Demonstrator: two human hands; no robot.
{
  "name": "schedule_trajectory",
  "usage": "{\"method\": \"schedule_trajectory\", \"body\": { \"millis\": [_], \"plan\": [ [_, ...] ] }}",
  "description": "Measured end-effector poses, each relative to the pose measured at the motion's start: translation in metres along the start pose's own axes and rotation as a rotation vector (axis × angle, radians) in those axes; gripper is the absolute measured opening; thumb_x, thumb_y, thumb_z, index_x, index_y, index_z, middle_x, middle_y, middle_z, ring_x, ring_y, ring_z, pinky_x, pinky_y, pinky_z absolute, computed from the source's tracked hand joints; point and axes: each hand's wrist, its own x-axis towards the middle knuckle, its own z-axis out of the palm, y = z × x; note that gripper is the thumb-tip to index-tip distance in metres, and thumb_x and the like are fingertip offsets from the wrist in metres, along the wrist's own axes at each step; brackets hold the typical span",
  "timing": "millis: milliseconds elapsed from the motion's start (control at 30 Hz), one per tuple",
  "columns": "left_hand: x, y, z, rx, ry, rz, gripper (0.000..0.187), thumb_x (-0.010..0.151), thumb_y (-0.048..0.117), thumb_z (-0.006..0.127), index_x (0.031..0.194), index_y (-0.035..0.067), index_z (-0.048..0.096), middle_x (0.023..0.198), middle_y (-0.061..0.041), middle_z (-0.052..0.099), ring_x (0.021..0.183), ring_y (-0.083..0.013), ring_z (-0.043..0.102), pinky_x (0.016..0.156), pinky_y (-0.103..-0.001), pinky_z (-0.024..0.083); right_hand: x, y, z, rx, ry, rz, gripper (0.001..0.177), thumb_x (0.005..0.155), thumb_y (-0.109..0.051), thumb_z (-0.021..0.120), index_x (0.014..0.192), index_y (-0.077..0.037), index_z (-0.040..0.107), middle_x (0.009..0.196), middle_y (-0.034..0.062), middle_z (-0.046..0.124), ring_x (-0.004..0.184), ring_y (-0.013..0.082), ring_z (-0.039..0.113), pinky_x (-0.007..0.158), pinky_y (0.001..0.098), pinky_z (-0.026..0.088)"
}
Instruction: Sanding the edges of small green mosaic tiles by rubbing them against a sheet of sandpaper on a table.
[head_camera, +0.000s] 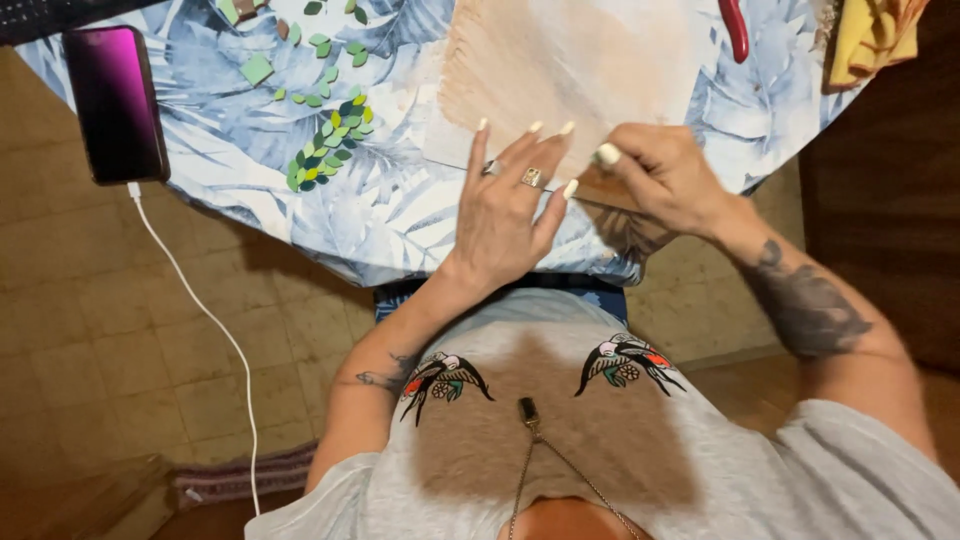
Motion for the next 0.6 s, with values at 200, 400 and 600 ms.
{"method": "schedule_trajectory", "body": {
  "millis": [200,400,600],
  "plan": [
    [-0.008,0.008,0.004,-0.170,0.095,-0.049,0.034,0.087,0.018,0.046,0.120,0.012,0.048,0.110,-0.006,0.058,0.111,-0.0264,0.051,0.102,-0.047,0.023,0.014,-0.030,0.015,0.375,0.088,0.103,0.025,0.091,-0.011,0.049,0.066,-0.005,0.054,0.049,-0.0023,0.042,0.050,0.0055,0.034,0.046,0.0200,0.034],
    [-0.010,0.011,0.004,-0.152,0.142,-0.065,0.032,0.086,0.017,0.048,0.117,0.010,0.051,0.106,-0.008,0.060,0.106,-0.0282,0.054,0.100,-0.047,0.029,0.010,-0.022,0.022,0.472,0.112,0.164,0.026,0.091,-0.013,0.049,0.066,-0.006,0.052,0.046,-0.0031,0.040,0.046,0.0046,0.031,0.043,0.0162,0.030],
    [-0.007,0.012,0.000,-0.176,0.189,-0.057,0.028,0.084,0.011,0.051,0.111,0.008,0.055,0.099,-0.010,0.063,0.102,-0.0285,0.056,0.095,-0.045,0.034,0.010,-0.025,0.024,0.409,0.127,0.134,0.029,0.090,-0.011,0.051,0.063,-0.005,0.051,0.043,-0.0005,0.038,0.045,0.0054,0.030,0.043,0.0168,0.028]
  ]
}}
